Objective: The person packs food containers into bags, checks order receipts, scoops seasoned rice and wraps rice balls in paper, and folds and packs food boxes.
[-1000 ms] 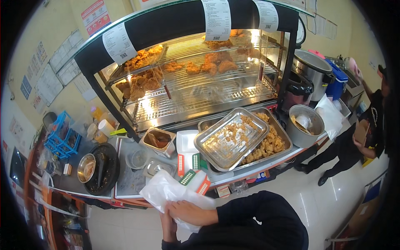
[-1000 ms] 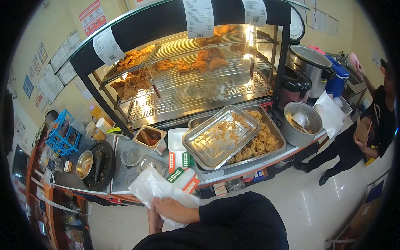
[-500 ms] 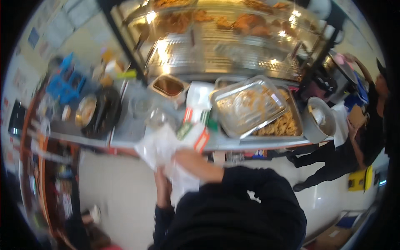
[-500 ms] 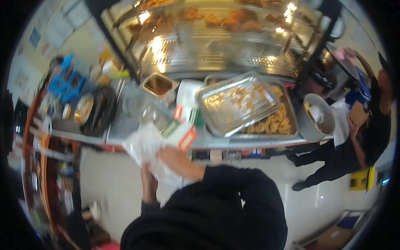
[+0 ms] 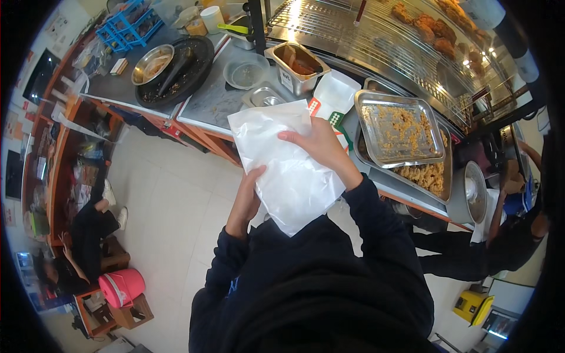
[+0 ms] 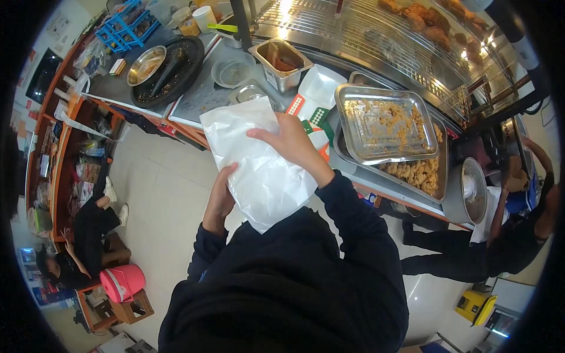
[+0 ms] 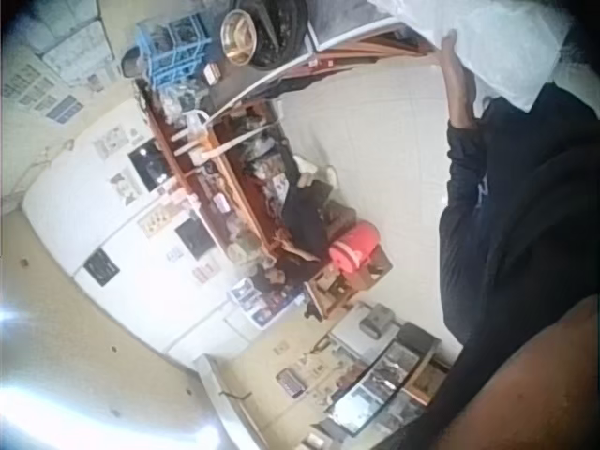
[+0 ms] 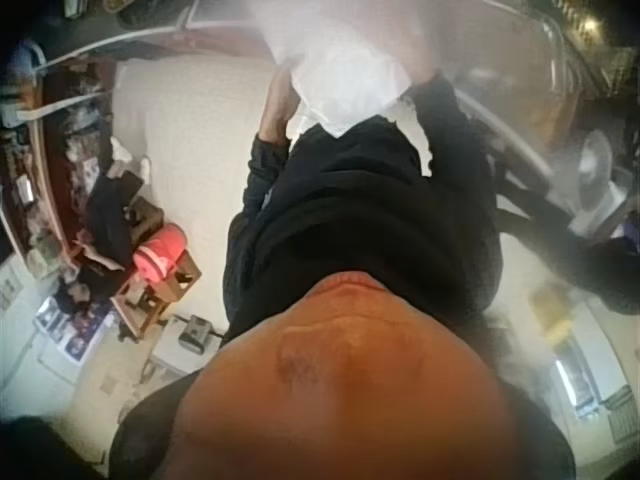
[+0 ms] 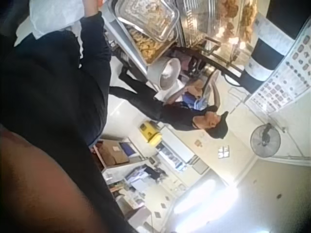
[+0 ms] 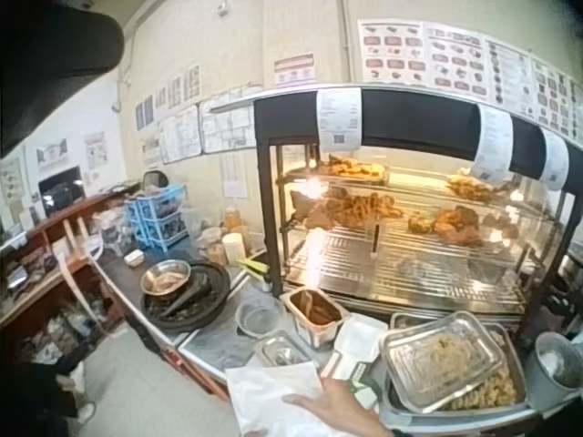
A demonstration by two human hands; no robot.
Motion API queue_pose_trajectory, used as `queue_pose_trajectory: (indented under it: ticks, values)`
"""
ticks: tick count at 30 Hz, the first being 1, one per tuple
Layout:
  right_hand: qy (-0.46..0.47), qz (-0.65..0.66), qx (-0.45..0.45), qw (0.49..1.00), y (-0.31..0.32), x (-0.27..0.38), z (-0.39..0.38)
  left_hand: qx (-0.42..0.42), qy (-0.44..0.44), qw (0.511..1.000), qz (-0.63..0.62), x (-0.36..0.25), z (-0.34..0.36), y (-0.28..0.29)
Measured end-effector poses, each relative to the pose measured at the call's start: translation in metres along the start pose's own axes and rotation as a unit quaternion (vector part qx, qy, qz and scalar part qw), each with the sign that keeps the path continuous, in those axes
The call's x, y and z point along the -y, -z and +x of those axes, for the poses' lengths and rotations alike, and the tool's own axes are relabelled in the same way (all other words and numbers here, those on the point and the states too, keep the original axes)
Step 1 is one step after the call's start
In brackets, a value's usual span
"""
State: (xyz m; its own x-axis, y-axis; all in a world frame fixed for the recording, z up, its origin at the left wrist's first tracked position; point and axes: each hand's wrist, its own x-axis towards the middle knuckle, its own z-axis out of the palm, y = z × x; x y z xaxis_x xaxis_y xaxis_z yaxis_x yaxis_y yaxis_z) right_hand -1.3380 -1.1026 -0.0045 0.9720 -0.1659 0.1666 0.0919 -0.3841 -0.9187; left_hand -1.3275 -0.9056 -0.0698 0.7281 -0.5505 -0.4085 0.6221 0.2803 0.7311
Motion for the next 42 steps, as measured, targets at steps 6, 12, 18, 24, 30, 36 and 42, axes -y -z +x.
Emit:
queue_pose_trajectory:
  ticks: [6, 12, 18, 24, 30, 36, 42]
  values:
    - [-0.064, 0.076, -0.011, 0.995, 0.010, 0.007, 0.000, 0.021, 0.019, 1.000, -0.009, 0.002, 0.002, 0.007]
    - [-0.030, 0.017, 0.081, 0.996, 0.020, -0.017, 0.007, 0.091, 0.044, 0.993, -0.065, -0.015, -0.016, 0.005]
    - [0.020, -0.120, 0.035, 0.992, 0.005, -0.018, 0.000, 0.054, 0.061, 0.995, 0.060, -0.007, 0.004, 0.023]
    - [-0.033, 0.039, -0.027, 0.998, 0.023, -0.011, -0.001, 0.019, 0.031, 0.999, 0.031, 0.005, 0.016, 0.016]
    - [0.120, -0.279, 0.057, 0.951, 0.003, 0.048, -0.039, 0.037, -0.039, 0.998, 0.014, -0.004, 0.032, -0.004]
    - [0.182, -0.396, 0.117, 0.892, -0.045, -0.022, -0.031, 0.048, -0.102, 0.993, 0.032, 0.013, 0.043, 0.028]
    - [0.117, -0.437, 0.184, 0.873, -0.050, -0.012, -0.044, 0.008, -0.089, 0.993, 0.073, 0.022, 0.034, 0.016]
